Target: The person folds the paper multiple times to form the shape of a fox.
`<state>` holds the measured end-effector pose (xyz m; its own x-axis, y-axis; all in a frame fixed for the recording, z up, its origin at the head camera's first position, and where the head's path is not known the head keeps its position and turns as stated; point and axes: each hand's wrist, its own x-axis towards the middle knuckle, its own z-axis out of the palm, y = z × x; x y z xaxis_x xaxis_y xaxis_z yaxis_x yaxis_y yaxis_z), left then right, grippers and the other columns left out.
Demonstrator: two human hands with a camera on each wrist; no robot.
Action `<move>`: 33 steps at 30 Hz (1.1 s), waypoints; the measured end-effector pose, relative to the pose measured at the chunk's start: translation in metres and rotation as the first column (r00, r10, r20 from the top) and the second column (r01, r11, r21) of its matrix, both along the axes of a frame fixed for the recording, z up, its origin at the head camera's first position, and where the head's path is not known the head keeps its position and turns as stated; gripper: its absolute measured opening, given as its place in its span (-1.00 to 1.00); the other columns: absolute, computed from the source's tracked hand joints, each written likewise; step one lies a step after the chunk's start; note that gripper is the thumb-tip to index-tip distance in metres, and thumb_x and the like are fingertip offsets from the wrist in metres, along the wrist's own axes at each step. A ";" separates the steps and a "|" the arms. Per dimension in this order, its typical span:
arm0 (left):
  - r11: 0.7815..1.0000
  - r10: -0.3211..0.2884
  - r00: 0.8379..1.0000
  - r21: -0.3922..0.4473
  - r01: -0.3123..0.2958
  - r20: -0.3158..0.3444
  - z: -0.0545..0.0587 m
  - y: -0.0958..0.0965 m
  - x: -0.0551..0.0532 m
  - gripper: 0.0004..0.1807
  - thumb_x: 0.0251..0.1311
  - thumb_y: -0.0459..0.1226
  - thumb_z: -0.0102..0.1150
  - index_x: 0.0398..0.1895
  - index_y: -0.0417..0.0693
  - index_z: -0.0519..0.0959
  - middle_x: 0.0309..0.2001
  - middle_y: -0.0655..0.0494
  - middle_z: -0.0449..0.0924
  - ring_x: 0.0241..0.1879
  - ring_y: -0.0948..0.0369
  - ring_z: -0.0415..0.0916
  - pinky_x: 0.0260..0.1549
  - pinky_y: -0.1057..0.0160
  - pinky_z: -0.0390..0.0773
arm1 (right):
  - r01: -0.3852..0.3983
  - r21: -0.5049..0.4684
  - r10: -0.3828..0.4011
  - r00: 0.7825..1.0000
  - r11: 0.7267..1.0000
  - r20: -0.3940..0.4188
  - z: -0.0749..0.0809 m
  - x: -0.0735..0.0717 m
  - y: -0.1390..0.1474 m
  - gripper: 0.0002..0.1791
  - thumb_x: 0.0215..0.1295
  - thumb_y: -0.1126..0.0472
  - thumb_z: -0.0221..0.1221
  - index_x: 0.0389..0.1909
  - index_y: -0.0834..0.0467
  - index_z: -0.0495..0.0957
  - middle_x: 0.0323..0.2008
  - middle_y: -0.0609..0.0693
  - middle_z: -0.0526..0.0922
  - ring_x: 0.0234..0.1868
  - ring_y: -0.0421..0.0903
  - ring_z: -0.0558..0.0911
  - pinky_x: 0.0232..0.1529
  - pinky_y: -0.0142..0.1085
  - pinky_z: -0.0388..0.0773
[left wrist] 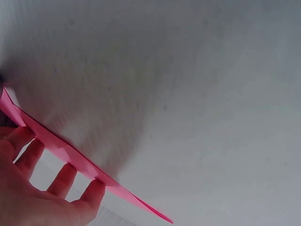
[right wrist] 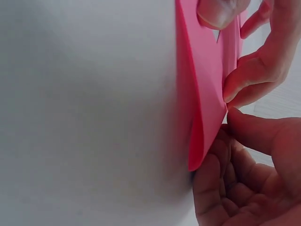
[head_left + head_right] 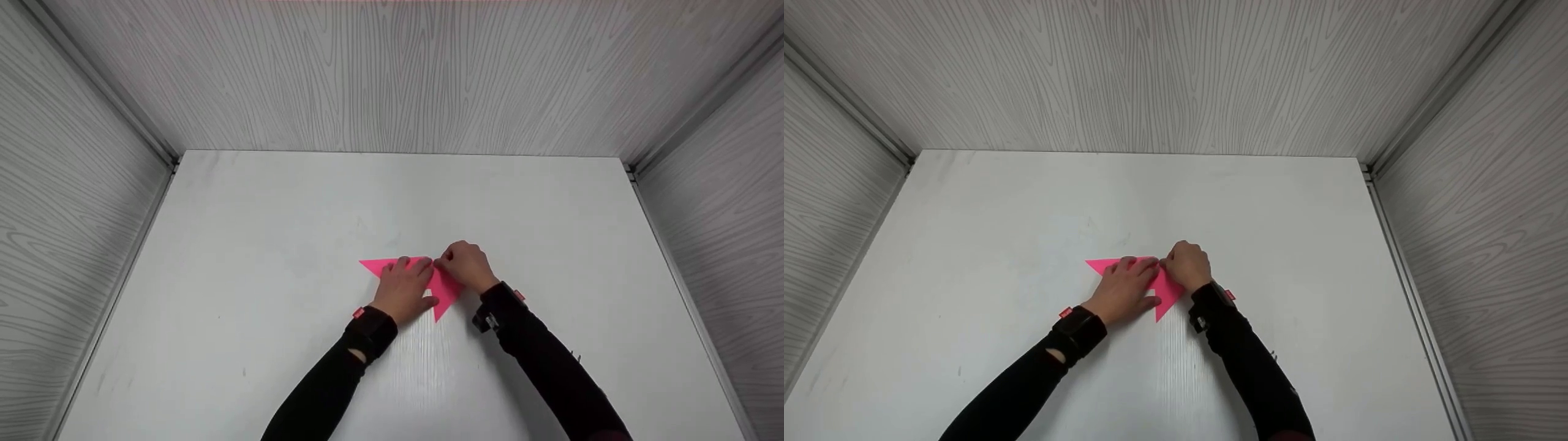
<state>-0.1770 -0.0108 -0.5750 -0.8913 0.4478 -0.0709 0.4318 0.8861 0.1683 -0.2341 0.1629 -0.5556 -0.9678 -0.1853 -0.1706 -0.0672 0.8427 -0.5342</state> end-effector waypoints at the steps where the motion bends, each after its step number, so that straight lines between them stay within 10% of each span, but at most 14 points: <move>1: 1.000 -0.001 1.000 0.002 0.001 0.002 0.000 0.000 0.000 -0.23 0.37 0.16 0.28 0.56 0.12 0.40 0.54 0.14 0.41 0.52 -0.06 0.35 0.42 -0.20 0.45 | 0.002 0.007 -0.002 1.000 1.000 0.003 0.001 -0.001 -0.001 -0.73 0.39 0.13 0.31 -0.31 0.30 0.74 -0.28 0.20 0.79 -0.27 0.05 0.69 -0.28 -0.25 0.52; 14: 1.000 0.001 1.000 0.025 -0.001 0.012 -0.001 0.000 0.001 -0.25 0.38 0.14 0.28 0.55 0.10 0.41 0.54 0.14 0.41 0.53 -0.06 0.33 0.46 -0.20 0.42 | -0.040 0.078 0.028 0.989 0.996 0.147 0.016 -0.010 -0.002 -0.65 0.36 0.11 0.31 -0.14 0.36 0.78 -0.16 0.26 0.84 -0.21 0.07 0.76 -0.22 -0.20 0.62; 21: 1.000 -0.003 1.000 0.030 0.003 0.006 -0.001 -0.002 0.001 -0.27 0.38 0.15 0.27 0.54 0.11 0.42 0.54 0.14 0.41 0.53 -0.05 0.34 0.46 -0.19 0.41 | -0.093 0.078 0.071 0.966 0.993 0.249 0.018 -0.015 0.010 -0.71 0.31 0.16 0.32 -0.55 0.24 0.62 -0.70 -0.09 0.49 -0.58 -0.18 0.40 -0.51 -0.36 0.29; 33: 0.998 -0.001 1.000 0.069 0.000 0.021 -0.001 -0.005 0.002 -0.24 0.35 0.14 0.31 0.54 0.08 0.42 0.56 0.12 0.38 0.54 -0.07 0.32 0.49 -0.20 0.38 | -0.109 0.140 0.057 0.942 0.984 0.331 0.023 0.004 0.041 -0.69 0.34 0.12 0.37 -0.51 0.19 0.56 -0.68 -0.11 0.42 -0.52 -0.16 0.43 -0.46 -0.35 0.33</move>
